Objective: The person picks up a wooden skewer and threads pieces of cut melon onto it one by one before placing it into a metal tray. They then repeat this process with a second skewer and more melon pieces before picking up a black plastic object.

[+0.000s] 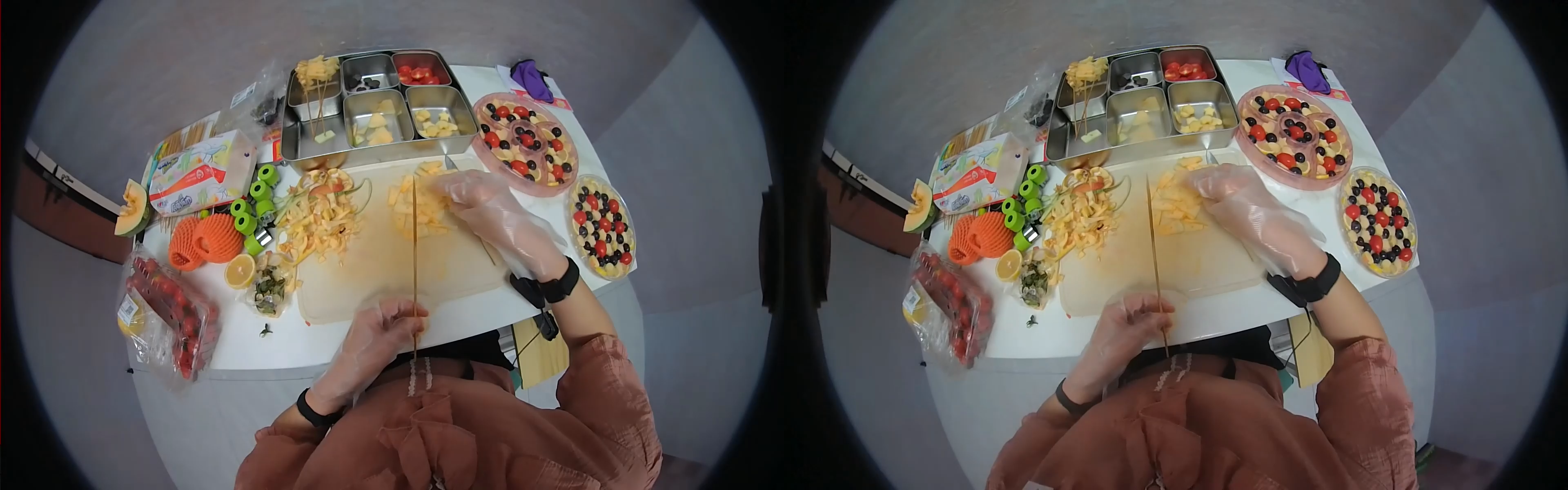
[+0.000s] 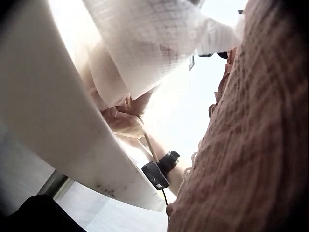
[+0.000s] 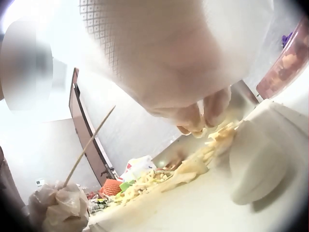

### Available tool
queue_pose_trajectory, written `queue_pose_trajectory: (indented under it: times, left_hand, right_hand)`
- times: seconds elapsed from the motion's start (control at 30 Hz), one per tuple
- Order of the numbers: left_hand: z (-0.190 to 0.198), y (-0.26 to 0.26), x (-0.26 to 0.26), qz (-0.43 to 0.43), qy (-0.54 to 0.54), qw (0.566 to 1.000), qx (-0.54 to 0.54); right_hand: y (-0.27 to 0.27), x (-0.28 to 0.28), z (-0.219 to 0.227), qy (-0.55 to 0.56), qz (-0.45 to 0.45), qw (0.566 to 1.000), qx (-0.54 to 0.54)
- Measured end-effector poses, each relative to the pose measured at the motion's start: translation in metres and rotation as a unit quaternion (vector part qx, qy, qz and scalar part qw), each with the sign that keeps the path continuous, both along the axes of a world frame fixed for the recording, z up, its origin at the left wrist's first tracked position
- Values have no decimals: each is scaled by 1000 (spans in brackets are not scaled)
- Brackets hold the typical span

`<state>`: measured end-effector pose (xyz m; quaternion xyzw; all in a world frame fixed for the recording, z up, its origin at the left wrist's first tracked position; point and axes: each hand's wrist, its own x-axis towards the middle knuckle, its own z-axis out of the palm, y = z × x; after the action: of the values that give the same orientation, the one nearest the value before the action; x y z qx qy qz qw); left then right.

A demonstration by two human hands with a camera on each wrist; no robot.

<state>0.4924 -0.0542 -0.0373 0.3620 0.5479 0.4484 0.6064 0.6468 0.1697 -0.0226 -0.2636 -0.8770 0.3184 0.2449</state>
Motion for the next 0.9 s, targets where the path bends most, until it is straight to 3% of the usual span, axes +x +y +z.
queue_pose_trajectory:
  times: [0.17,0.27,0.33,0.57,0.63,0.77,0.83,0.9]
  left_hand:
    - [11,-1,-1,-5,17,1000,-24]
    - [12,-1,-3,0,10,1000,-28]
    - [11,-1,-3,3,-4,1000,-30]
    - [14,4,-5,-8,-10,999,-29]
    - [13,4,-4,-5,-18,999,-29]
    - [12,6,-3,-7,-9,999,-39]
    - [10,7,-2,-1,-4,999,-36]
    - [8,9,-1,1,4,1000,-31]
  right_hand:
    - [1,-17,3,-26,28,999,-23]
    - [8,-19,1,-42,46,998,18]
    - [17,-20,-7,-127,46,983,122]
    - [18,-21,-8,-64,50,988,131]
    - [18,-20,-9,-51,-15,999,11]
    - [16,-19,2,-115,-77,986,-91]
    - [14,-17,2,-32,-74,978,-192]
    - [11,-16,8,3,-91,972,-219]
